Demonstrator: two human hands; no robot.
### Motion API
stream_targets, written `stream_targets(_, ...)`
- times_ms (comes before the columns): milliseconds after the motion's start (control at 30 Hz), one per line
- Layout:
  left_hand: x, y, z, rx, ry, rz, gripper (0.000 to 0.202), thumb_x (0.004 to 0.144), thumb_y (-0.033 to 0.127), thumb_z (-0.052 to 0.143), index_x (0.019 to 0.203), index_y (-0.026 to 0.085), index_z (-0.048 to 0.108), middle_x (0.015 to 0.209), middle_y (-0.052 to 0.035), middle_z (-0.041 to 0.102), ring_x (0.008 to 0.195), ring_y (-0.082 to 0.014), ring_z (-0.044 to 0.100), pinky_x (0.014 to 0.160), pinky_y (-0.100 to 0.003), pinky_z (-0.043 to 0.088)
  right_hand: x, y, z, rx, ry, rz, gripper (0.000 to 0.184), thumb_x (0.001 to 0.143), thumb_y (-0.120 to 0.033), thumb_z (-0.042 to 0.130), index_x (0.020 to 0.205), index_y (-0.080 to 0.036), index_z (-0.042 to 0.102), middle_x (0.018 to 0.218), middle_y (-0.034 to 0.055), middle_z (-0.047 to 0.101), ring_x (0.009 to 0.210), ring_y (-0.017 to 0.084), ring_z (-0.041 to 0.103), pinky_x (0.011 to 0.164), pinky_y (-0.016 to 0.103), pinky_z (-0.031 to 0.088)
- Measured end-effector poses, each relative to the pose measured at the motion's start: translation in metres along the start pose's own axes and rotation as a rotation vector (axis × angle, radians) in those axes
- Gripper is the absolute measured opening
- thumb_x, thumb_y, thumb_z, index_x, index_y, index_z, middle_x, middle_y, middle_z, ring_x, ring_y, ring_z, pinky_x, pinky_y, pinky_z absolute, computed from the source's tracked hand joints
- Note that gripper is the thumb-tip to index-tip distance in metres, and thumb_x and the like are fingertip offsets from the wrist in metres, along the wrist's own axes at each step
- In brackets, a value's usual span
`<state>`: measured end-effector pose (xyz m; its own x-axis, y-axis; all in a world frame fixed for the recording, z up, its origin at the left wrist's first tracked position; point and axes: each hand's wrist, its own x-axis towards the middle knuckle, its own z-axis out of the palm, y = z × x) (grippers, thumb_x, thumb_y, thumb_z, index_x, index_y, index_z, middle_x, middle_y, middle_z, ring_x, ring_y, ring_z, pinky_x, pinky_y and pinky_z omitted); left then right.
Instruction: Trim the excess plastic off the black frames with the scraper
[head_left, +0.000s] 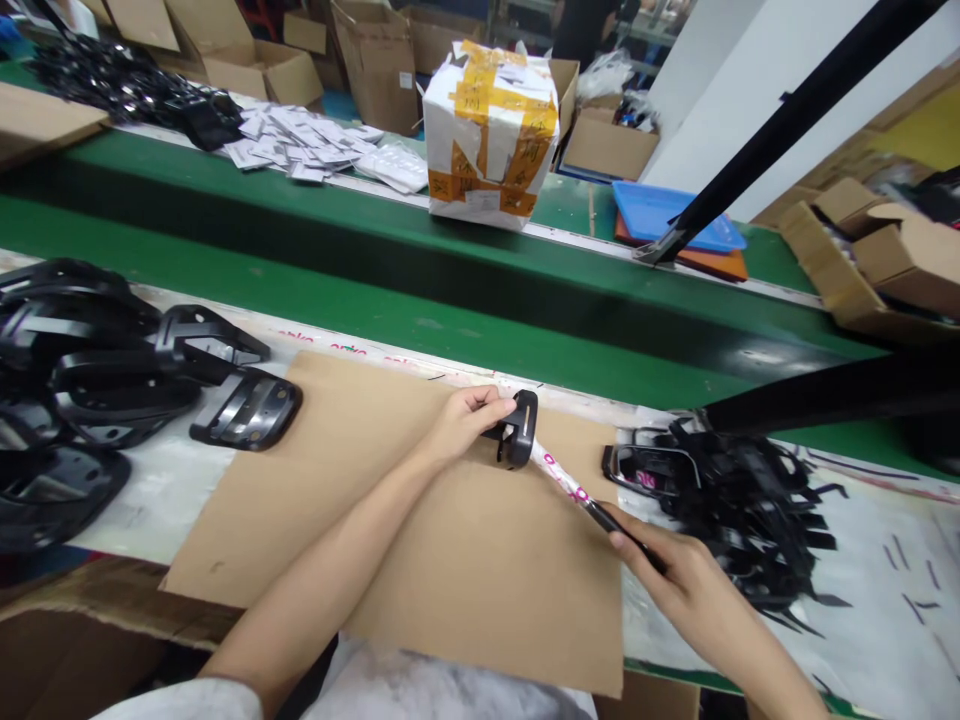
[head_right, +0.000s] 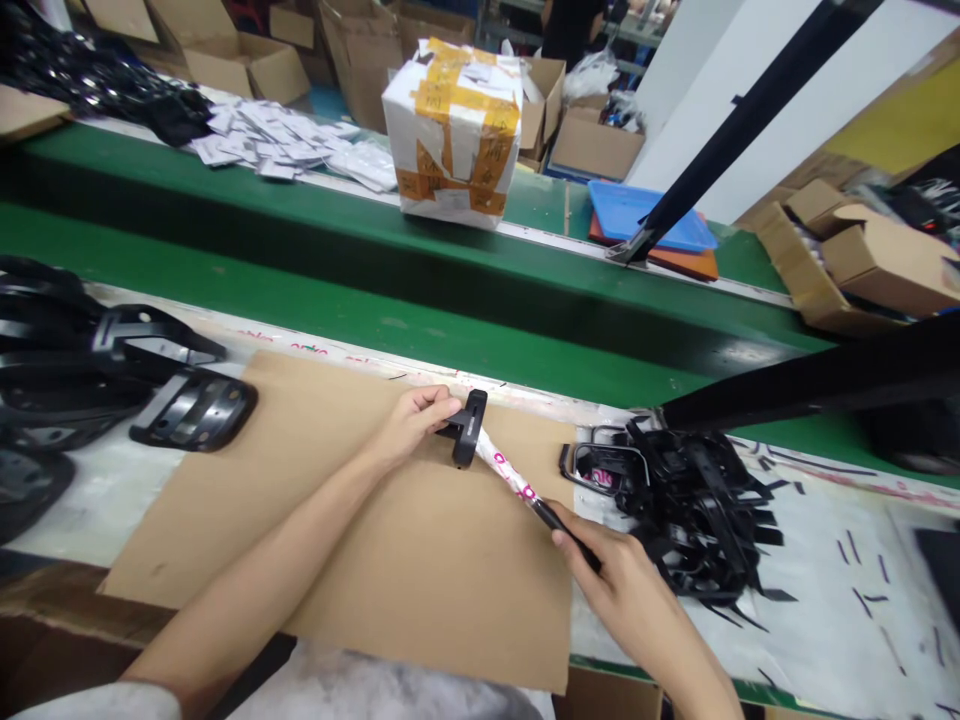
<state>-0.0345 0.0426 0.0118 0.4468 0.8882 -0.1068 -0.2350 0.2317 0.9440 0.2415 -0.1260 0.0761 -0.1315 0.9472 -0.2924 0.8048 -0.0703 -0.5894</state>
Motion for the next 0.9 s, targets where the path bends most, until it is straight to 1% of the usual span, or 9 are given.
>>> stream_targets(100, -0.001, 0.004, -0.001, 0.022, -0.01, 0.007, 0.055, 0.083, 0.056, 0.075, 0.063, 0.021, 0.037, 0.059, 0.0076, 0.033, 0.058, -0.0095, 0.027, 0.06, -0.027, 0.022, -0.004, -0.001, -0.012, -0.01, 0.045, -0.043, 0.045, 0.106, -0.043, 0.054, 0.142, -0.021, 0.069, 0.142, 0.0076, 0.069, 0.131, 0.03, 0.067, 0.11, 0.038, 0.055)
stream_targets(167, -0.001, 0.007, -0.001, 0.046, -0.005, 0.024, 0.056, 0.082, 0.058, 0.075, 0.063, 0.021, 0.037, 0.06, 0.0075, 0.033, 0.059, -0.0096, 0.027, 0.06, -0.027, 0.023, -0.006, 0.001, -0.01, 0.037, 0.074, -0.053, 0.045, 0.105, -0.044, 0.055, 0.141, -0.022, 0.07, 0.142, 0.0076, 0.069, 0.131, 0.031, 0.067, 0.111, 0.039, 0.055)
stream_targets(367, 0.004, 0.004, -0.003, 0.041, 0.005, 0.038, 0.056, 0.081, 0.057, 0.077, 0.062, 0.021, 0.038, 0.059, 0.0075, 0.033, 0.059, -0.0098, 0.027, 0.06, -0.027, 0.023, -0.005, 0.017, 0.028, 0.204, 0.041, 0.063, 0.047, 0.103, -0.051, 0.056, 0.136, -0.024, 0.074, 0.128, 0.008, 0.078, 0.12, 0.035, 0.073, 0.106, 0.047, 0.057)
stream_targets(467, 0.003, 0.003, -0.001, 0.033, 0.044, 0.032, 0.056, 0.08, 0.058, 0.077, 0.061, 0.021, 0.039, 0.059, 0.0074, 0.033, 0.059, -0.0098, 0.027, 0.061, -0.027, 0.024, -0.013, 0.016, 0.041, 0.338, 0.039, 0.157, 0.052, 0.1, -0.054, 0.061, 0.14, -0.023, 0.071, 0.094, 0.0071, 0.081, 0.088, 0.028, 0.077, 0.079, 0.037, 0.065)
stream_targets(533, 0.001, 0.003, 0.002, 0.037, 0.08, 0.03, 0.056, 0.08, 0.058, 0.076, 0.061, 0.021, 0.038, 0.059, 0.0072, 0.033, 0.059, -0.01, 0.028, 0.061, -0.027, 0.024, -0.022, 0.009, 0.046, 0.505, 0.074, 0.278, 0.06, 0.097, -0.059, 0.063, 0.145, -0.022, 0.067, 0.074, 0.0034, 0.073, 0.057, 0.018, 0.065, 0.051, 0.027, 0.056)
stream_targets(633, -0.003, 0.005, 0.008, 0.06, 0.129, 0.043, 0.055, 0.081, 0.057, 0.074, 0.06, 0.021, 0.039, 0.06, 0.0067, 0.034, 0.06, -0.0105, 0.029, 0.062, -0.027, 0.025, -0.036, -0.008, 0.058, 0.749, 0.264, 0.484, 0.072, 0.09, -0.066, 0.07, 0.145, -0.02, 0.066, 0.069, 0.0017, 0.067, 0.043, 0.011, 0.046, 0.037, 0.022, 0.036)
stream_targets(733, -0.004, 0.004, 0.013, 0.066, 0.156, 0.056, 0.055, 0.082, 0.057, 0.073, 0.059, 0.021, 0.038, 0.06, 0.0066, 0.033, 0.061, -0.0105, 0.029, 0.062, -0.027, 0.026, -0.042, -0.02, 0.079, 0.882, 0.531, 0.533, 0.072, 0.089, -0.066, 0.07, 0.145, -0.021, 0.064, 0.075, 0.0026, 0.066, 0.044, 0.01, 0.045, 0.036, 0.023, 0.036)
stream_targets(800, -0.003, 0.002, 0.015, 0.063, 0.159, 0.058, 0.056, 0.082, 0.057, 0.074, 0.059, 0.021, 0.037, 0.059, 0.0069, 0.032, 0.06, -0.0102, 0.028, 0.061, -0.027, 0.025, -0.04, -0.022, 0.095, 0.887, 0.606, 0.487, 0.067, 0.093, -0.066, 0.065, 0.142, -0.02, 0.066, 0.076, 0.0033, 0.066, 0.044, 0.011, 0.045, 0.036, 0.024, 0.038)
stream_targets(900, -0.001, -0.002, 0.016, 0.058, 0.149, 0.057, 0.056, 0.08, 0.058, 0.075, 0.06, 0.021, 0.039, 0.059, 0.0065, 0.035, 0.06, -0.01, 0.031, 0.062, -0.026, 0.027, -0.031, -0.016, 0.112, 0.777, 0.399, 0.457, 0.063, 0.094, -0.066, 0.063, 0.133, -0.018, 0.073, 0.065, 0.0027, 0.061, 0.043, 0.015, 0.046, 0.036, 0.027, 0.039)
